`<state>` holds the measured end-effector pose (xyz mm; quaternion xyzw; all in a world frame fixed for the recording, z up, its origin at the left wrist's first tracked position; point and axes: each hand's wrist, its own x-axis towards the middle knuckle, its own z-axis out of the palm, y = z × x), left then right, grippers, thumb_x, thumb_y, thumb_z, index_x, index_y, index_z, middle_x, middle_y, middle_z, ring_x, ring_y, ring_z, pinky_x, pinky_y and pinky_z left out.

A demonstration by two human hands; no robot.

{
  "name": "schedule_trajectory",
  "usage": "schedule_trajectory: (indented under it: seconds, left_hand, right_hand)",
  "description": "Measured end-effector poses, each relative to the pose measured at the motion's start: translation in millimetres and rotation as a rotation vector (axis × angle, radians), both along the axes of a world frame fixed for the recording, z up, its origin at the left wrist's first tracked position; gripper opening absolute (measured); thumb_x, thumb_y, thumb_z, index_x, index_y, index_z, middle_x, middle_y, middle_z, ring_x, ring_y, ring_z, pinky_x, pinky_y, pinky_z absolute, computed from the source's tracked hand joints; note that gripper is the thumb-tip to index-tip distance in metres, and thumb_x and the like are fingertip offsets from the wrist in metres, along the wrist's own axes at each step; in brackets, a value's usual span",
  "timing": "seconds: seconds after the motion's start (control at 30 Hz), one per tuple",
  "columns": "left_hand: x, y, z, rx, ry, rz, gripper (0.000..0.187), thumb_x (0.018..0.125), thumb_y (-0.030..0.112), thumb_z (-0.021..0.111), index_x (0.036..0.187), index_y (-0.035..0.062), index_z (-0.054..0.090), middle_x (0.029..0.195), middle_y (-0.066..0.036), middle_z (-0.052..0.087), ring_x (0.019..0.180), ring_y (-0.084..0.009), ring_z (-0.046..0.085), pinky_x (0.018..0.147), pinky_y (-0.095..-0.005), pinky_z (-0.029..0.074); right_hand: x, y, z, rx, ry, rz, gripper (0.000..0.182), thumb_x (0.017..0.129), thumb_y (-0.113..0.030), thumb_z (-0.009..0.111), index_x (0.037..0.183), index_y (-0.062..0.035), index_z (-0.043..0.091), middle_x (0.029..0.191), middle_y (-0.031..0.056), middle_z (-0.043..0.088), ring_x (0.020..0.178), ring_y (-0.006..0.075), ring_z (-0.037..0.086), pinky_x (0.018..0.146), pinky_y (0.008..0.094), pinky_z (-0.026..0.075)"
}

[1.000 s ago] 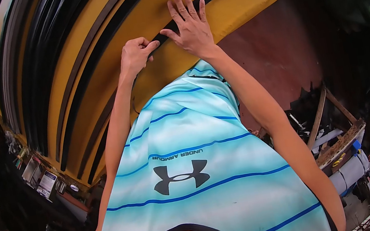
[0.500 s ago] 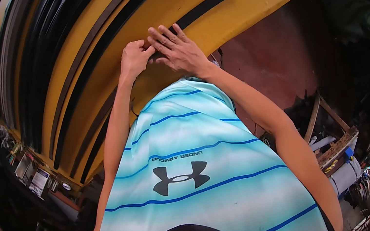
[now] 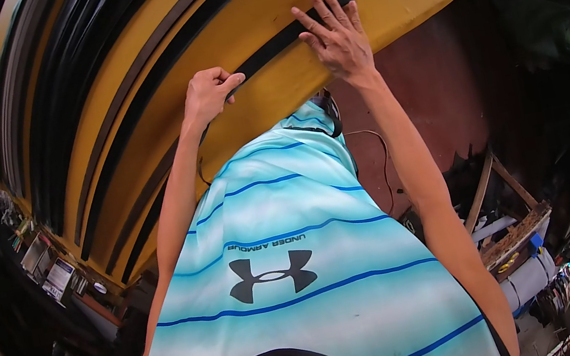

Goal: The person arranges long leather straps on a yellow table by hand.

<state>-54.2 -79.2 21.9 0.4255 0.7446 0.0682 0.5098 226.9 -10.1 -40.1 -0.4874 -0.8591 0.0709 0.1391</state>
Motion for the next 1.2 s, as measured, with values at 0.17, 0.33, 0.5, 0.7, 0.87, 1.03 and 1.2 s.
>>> schedule_trajectory:
  seconds: [0.17,0.33,0.5,0.7,0.87,1.03,1.2]
  left_hand:
    - [-0.9,-0.7,-1.1,0.036,0.002,-0.003,0.033,0.089,0.04,0.073,0.082,0.0073,0.073,0.066,-0.003,0.07,0.06,-0.0139,0.064,0.065,-0.0327,0.051]
    - [1.4,-4.7,-8.2,0.14,0.025,0.011,0.033,0.091,0.036,0.074,0.083,0.0041,0.072,0.064,-0.005,0.068,0.052,-0.0119,0.06,0.057,-0.0291,0.048]
    - [1.2,-3.6,-9.0,0.134,0.015,-0.021,0.036,0.091,0.038,0.075,0.083,0.0029,0.072,0.065,-0.006,0.069,0.055,-0.0127,0.064,0.057,-0.0292,0.048]
    - [-3.4,-3.5,-2.1,0.117,-0.025,-0.024,0.038,0.089,0.042,0.075,0.085,0.005,0.074,0.068,-0.006,0.072,0.067,-0.0165,0.069,0.068,-0.0319,0.051]
    - [-4.4,-5.5,7.8,0.12,-0.047,0.01,0.039,0.089,0.042,0.075,0.086,0.0036,0.074,0.068,-0.006,0.071,0.064,-0.0164,0.066,0.066,-0.0324,0.05]
    - [-5.0,-3.7,12.8,0.115,-0.07,0.013,0.037,0.09,0.04,0.075,0.087,0.0029,0.074,0.068,-0.006,0.071,0.062,-0.0157,0.064,0.064,-0.0316,0.049]
    - [-4.5,-4.3,11.8,0.107,-0.089,0.044,0.036,0.091,0.037,0.075,0.087,0.0018,0.073,0.066,-0.006,0.069,0.058,-0.0123,0.06,0.06,-0.0302,0.047]
  right_hand:
    - [42.5,30.5,1.3,-0.023,-0.031,-0.043,0.053,0.104,-0.052,0.044,0.156,-0.04,0.038,0.166,-0.0053,0.029,0.153,0.0278,0.027,0.125,0.0536,0.015]
    - [54.1,44.4,-0.3,0.012,-0.044,-0.108,0.058,0.105,-0.043,0.048,0.159,-0.0275,0.036,0.166,-0.0041,0.031,0.153,0.0326,0.026,0.125,0.0544,0.015]
    - [13.8,33.9,27.6,-0.026,0.029,0.333,0.061,0.089,-0.024,0.074,0.146,-0.0149,0.053,0.155,0.0007,0.049,0.137,0.0254,0.05,0.124,0.0513,0.023]
    - [-66.7,8.8,46.5,-0.085,0.026,0.683,0.048,0.084,-0.019,0.076,0.128,-0.0103,0.062,0.125,0.0052,0.065,0.12,0.0238,0.059,0.118,0.0472,0.033]
    - [-65.6,25.3,46.1,-0.113,-0.001,0.711,0.043,0.082,-0.016,0.077,0.122,-0.01,0.063,0.117,0.0067,0.064,0.115,0.0252,0.06,0.103,0.0396,0.044]
    - [-48.8,45.5,56.0,-0.156,0.002,0.695,0.046,0.078,-0.014,0.079,0.122,-0.0113,0.065,0.113,0.0054,0.066,0.113,0.0256,0.061,0.099,0.0386,0.046]
    - [-12.9,70.2,67.4,-0.184,-0.042,0.633,0.046,0.08,-0.017,0.08,0.124,-0.0104,0.066,0.119,0.0063,0.066,0.115,0.028,0.06,0.101,0.0398,0.046]
